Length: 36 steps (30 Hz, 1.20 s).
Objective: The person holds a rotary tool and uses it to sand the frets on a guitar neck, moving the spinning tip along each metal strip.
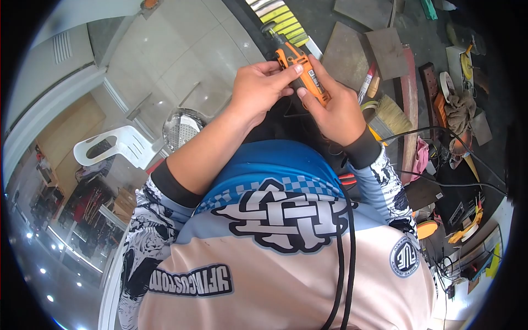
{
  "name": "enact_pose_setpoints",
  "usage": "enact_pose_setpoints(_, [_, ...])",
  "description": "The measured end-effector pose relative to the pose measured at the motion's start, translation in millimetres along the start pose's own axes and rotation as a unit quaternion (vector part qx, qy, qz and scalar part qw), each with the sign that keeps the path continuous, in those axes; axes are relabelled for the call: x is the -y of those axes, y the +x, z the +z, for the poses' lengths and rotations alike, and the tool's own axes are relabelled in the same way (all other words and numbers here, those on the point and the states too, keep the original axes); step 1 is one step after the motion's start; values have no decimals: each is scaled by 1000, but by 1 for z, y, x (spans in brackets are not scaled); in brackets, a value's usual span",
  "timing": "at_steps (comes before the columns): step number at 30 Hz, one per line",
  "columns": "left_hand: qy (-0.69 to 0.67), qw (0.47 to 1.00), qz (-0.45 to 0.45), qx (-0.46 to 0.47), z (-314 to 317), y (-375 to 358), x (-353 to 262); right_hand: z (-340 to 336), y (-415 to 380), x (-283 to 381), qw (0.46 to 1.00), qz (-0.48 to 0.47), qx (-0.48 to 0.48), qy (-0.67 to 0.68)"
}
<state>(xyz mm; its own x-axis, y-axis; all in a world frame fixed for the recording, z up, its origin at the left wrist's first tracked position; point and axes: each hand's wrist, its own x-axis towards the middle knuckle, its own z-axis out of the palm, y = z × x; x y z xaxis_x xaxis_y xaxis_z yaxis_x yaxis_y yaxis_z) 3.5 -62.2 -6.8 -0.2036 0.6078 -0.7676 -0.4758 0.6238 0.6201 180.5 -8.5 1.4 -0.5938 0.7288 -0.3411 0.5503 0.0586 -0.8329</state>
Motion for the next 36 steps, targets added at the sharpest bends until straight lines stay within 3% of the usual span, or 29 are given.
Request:
enact_pose_setpoints(19, [52,999,11,6,24,11,-14,-19,4,-10,999,-10,-31,26])
enact_pose_setpoints(22, [59,998,6,6,28,14,-16,-27,5,-7,998,27,-9,50])
enact_pose_setpoints(36, [117,993,8,7,51,12,-37,-37,5,-23,988,37,-29,147])
